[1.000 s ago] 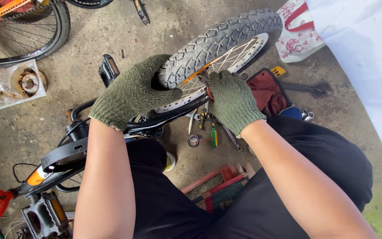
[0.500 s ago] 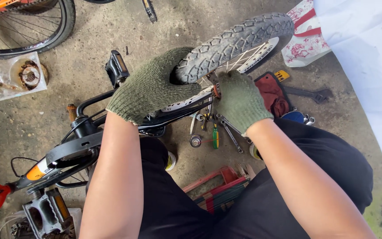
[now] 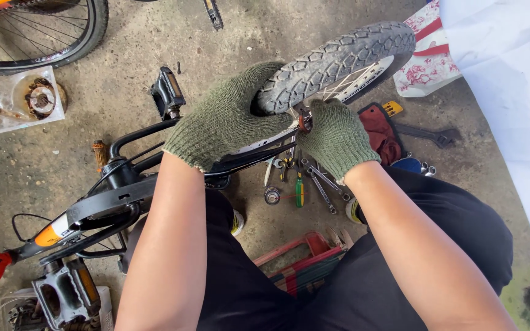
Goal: The person uses pliers to adjust the spokes on a bicycle wheel while sitting on the floor. The wheel is held steady with the left hand while the right hand manipulates the tool on the spoke nipples.
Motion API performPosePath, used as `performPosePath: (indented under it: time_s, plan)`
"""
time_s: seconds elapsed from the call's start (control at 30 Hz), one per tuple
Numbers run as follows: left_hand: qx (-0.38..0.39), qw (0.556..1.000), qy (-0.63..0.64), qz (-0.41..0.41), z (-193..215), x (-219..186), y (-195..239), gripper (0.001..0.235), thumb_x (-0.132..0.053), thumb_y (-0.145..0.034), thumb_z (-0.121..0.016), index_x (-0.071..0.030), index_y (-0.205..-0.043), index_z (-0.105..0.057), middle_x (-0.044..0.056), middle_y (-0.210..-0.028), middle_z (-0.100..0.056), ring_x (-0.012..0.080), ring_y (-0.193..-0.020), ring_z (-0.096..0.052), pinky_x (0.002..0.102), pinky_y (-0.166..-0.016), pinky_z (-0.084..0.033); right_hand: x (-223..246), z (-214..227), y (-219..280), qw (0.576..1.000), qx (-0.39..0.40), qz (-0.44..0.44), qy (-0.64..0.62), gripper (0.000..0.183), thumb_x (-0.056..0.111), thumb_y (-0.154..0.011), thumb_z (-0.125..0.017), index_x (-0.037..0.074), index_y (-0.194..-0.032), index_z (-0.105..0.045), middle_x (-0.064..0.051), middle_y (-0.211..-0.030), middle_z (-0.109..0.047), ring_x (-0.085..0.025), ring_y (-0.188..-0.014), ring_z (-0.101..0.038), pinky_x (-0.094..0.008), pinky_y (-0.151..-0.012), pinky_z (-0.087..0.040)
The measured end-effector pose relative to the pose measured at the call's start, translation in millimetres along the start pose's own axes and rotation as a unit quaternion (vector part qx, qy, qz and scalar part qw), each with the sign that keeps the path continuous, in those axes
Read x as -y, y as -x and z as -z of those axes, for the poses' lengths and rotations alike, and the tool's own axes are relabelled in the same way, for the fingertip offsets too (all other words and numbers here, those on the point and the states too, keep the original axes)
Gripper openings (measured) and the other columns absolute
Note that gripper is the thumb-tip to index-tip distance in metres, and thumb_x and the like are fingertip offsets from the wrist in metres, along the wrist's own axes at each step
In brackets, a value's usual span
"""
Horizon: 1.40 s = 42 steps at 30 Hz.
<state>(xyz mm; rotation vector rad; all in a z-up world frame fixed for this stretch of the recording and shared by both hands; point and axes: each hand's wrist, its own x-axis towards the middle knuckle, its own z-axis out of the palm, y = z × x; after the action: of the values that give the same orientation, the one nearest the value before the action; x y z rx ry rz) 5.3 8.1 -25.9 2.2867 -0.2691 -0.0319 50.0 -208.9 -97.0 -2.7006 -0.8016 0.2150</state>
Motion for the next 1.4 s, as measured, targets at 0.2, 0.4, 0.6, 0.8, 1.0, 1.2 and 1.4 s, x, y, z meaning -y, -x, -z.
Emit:
performPosePath:
  time_s: [0.2, 0.4, 0.6, 0.8, 1.0, 1.2, 1.4]
  plan:
    - [-0.022, 0.999, -0.036, -0.002, -5, 3, -1, 0.073, -0.04, -0.083, -0.082, -0.006, -0.142, -0.056, 0.014, -0.131, -0.071, 0.0302, -0.112, -0.072, 0.039, -0.092, -0.057, -2, 3, -5, 0.998, 0.032, -0.004, 0.061, 0.034, 0.034, -0.082, -0.07, 0.008, -0.104, -0.072, -0.019, -0.095, -0.073, -0.04, -0.079, -0.07, -0.048, -0.068, -0.057]
    - [-0.027, 0.999, -0.046, -0.007, -5, 2, -1, 0.071, -0.039, -0.083, -0.081, -0.009, -0.142, -0.056, 0.013, -0.128, -0.072, 0.0322, -0.109, -0.072, 0.041, -0.089, -0.058, -2, 3, -8, 0.999, 0.035, 0.019, 0.018, 0.024, 0.026, -0.081, -0.068, 0.008, -0.096, -0.072, -0.017, -0.094, -0.074, -0.041, -0.083, -0.07, -0.049, -0.073, -0.056]
    - [-0.024, 0.998, -0.052, 0.006, -3, 1, -1, 0.068, -0.042, -0.083, -0.078, -0.009, -0.14, -0.059, 0.013, -0.126, -0.073, 0.0317, -0.107, -0.073, 0.041, -0.088, -0.058, -6, -1, -4, 0.998, 0.033, 0.033, 0.053, 0.022, 0.027, -0.089, -0.063, 0.007, -0.097, -0.069, -0.018, -0.085, -0.074, -0.04, -0.075, -0.071, -0.048, -0.066, -0.056]
    - [-0.03, 0.999, -0.021, -0.018, -3, 4, -2, 0.067, -0.034, -0.079, -0.082, -0.009, -0.138, -0.059, 0.012, -0.124, -0.074, 0.0304, -0.104, -0.074, 0.04, -0.086, -0.058, -20, 2, -1, 0.998, 0.0, 0.053, -0.02, 0.037, 0.033, -0.086, -0.069, 0.003, -0.107, -0.075, -0.024, -0.089, -0.074, -0.045, -0.074, -0.068, -0.05, -0.064, -0.053]
    - [-0.024, 0.999, -0.018, -0.016, -4, 4, -4, 0.066, -0.035, -0.081, -0.082, -0.01, -0.138, -0.06, 0.012, -0.122, -0.075, 0.0297, -0.103, -0.074, 0.039, -0.086, -0.058, -12, 23, -2, 0.989, 0.052, 0.045, -0.131, 0.025, 0.025, -0.093, -0.063, 0.012, -0.11, -0.075, -0.007, -0.104, -0.078, -0.028, -0.088, -0.073, -0.037, -0.074, -0.054]
    - [0.008, 1.0, 0.012, -0.003, 5, -6, -4, 0.065, -0.028, -0.08, -0.081, -0.009, -0.138, -0.059, 0.011, -0.125, -0.074, 0.027, -0.107, -0.073, 0.038, -0.09, -0.059, -21, 25, -2, 0.992, 0.049, 0.039, -0.11, 0.034, 0.03, -0.088, -0.067, 0.011, -0.116, -0.075, -0.013, -0.101, -0.078, -0.036, -0.082, -0.072, -0.042, -0.068, -0.054]
    - [0.038, 0.999, 0.029, 0.016, 11, -1, 0, 0.069, -0.019, -0.076, -0.081, -0.007, -0.14, -0.057, 0.011, -0.127, -0.072, 0.0238, -0.109, -0.071, 0.036, -0.094, -0.057, -24, 34, 2, 0.995, 0.1, 0.011, -0.005, 0.046, 0.043, -0.089, -0.062, 0.012, -0.12, -0.074, -0.015, -0.115, -0.075, -0.041, -0.097, -0.07, -0.047, -0.083, -0.055]
